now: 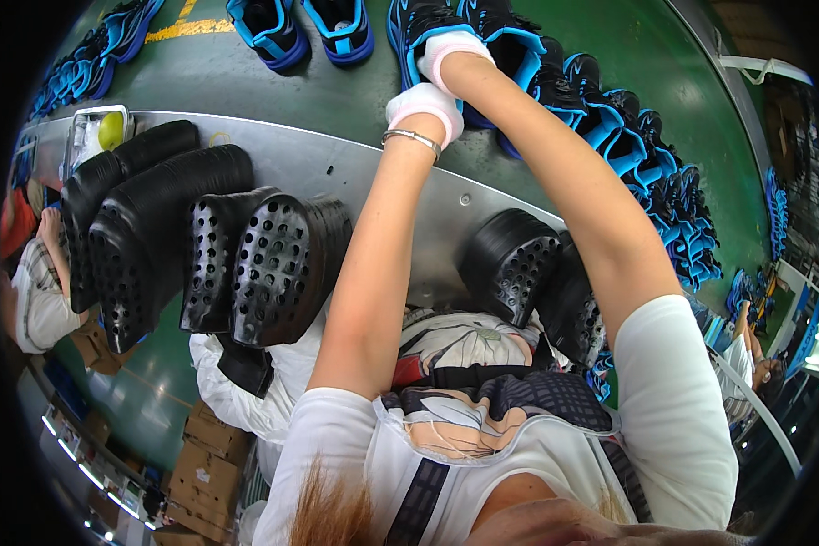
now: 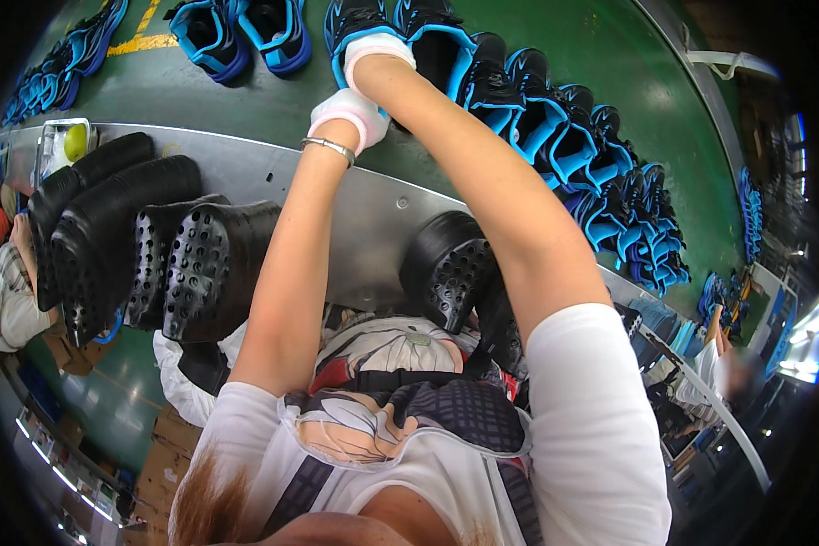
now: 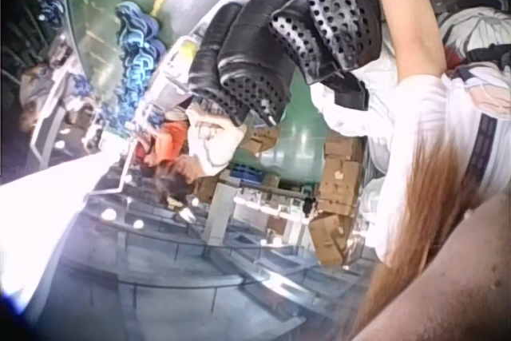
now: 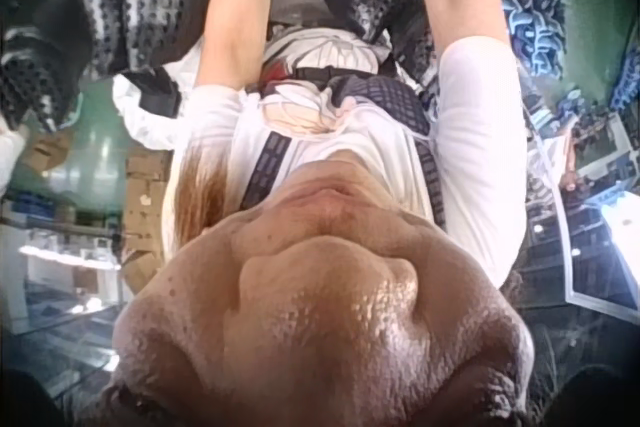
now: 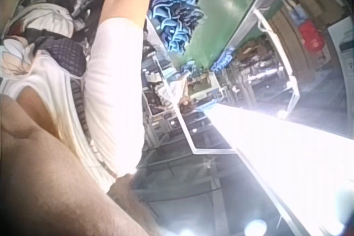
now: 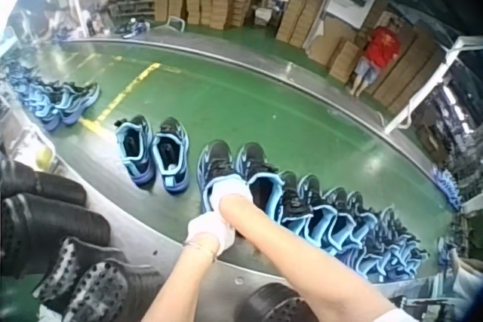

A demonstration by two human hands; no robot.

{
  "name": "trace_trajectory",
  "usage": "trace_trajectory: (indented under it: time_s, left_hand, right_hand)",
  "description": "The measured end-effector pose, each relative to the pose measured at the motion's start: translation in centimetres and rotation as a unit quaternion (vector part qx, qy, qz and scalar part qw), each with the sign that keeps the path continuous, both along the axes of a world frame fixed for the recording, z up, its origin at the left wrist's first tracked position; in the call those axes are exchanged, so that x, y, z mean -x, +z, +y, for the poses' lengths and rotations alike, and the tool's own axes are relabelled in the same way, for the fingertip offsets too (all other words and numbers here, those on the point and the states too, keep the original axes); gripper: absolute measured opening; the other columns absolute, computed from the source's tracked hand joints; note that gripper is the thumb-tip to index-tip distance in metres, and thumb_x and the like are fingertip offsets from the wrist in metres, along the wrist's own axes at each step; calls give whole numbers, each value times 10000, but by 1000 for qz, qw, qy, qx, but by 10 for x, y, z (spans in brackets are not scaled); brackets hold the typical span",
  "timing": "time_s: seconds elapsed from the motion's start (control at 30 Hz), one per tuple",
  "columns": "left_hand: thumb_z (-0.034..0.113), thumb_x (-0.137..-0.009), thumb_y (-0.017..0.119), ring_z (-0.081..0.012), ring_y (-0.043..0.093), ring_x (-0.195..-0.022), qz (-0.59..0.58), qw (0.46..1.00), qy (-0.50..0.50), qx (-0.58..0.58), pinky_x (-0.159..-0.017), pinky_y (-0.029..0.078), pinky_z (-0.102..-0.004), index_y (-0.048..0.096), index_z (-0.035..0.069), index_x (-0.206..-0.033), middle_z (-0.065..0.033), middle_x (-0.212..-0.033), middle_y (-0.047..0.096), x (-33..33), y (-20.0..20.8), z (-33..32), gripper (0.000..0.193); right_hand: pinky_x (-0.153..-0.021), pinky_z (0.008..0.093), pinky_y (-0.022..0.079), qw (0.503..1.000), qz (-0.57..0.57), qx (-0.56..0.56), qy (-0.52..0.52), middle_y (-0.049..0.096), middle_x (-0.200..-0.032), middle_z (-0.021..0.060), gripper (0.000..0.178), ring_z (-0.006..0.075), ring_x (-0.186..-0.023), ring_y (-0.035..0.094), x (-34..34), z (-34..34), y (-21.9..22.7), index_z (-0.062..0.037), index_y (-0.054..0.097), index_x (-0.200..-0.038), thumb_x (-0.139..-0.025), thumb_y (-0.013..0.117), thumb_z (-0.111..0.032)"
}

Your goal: The person assembles shoes by hand on a production line, picking up blue and black shoe uppers and inserting black perforated footbeds into them before placing them back on the line.

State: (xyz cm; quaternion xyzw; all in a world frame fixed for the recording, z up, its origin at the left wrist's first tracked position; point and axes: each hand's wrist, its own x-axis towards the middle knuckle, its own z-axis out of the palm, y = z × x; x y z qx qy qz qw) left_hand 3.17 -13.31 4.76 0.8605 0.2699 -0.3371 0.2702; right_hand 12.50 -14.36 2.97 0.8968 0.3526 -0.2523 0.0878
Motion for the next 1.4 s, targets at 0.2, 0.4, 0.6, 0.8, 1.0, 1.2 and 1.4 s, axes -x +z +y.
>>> trace_trajectory:
  time_s: [0.2,0.4,0.6,0.8,1.0,1.2,1.4]
  left_hand:
    - [238,-817,595,-287,646,-1072,-13,1000,16,-1,-876,524,-379,697,161,-1113,-111,-1160,667,-5,4,-1,323]
    - [297,-857,529,-319,619,-1090,-14,1000,-2,-16,-892,501,-373,659,140,-1149,-124,-1160,660,-14,12,-4,356]
    - [298,-813,549,-316,608,-1120,-81,990,-21,-117,-905,508,-411,676,114,-1133,-138,-1200,640,-3,-38,16,390]
    - [434,-829,560,-328,601,-1102,-99,972,18,-212,-893,499,-446,649,191,-1156,-87,-1186,644,11,-2,51,417]
    - [408,-853,598,-314,561,-1119,-418,859,27,-294,-935,473,-421,620,225,-1233,-78,-1283,575,68,-9,19,422]
    - [285,-868,637,-243,619,-999,-461,880,12,-115,-829,518,-332,652,121,-1177,-110,-1152,632,136,2,-33,350]
    - [266,-877,625,-228,626,-972,-411,906,6,-104,-781,530,-314,656,110,-1173,-109,-1155,626,159,19,-49,336]
  right_hand:
    - [-831,428,536,989,113,73,-65,668,-1060,212,216,365,-953,656,-17,10,-37,-53,711,-989,-852,584,-160]
    - [-808,382,536,995,-16,-95,37,686,-1021,174,199,322,-913,671,-31,0,-60,-25,693,-1001,-866,569,-103]
    - [-837,411,506,973,130,-173,77,669,-1067,189,389,334,-975,644,-8,-45,73,-51,682,-1039,-810,535,-329]
    - [-751,396,500,958,62,-270,77,654,-869,163,311,336,-846,633,10,-217,190,-51,647,-928,-886,531,-336]
    - [-727,353,524,926,-7,-377,-28,667,-876,88,237,275,-813,650,103,-334,188,-69,686,-945,-830,673,-275]
    - [-793,383,501,924,-32,-378,45,599,-1002,99,572,296,-920,597,162,-308,161,-70,596,-1094,-679,761,-427]
    - [-773,394,500,939,-74,-328,71,582,-929,122,539,303,-875,593,169,-290,146,-43,590,-990,-667,764,-437]
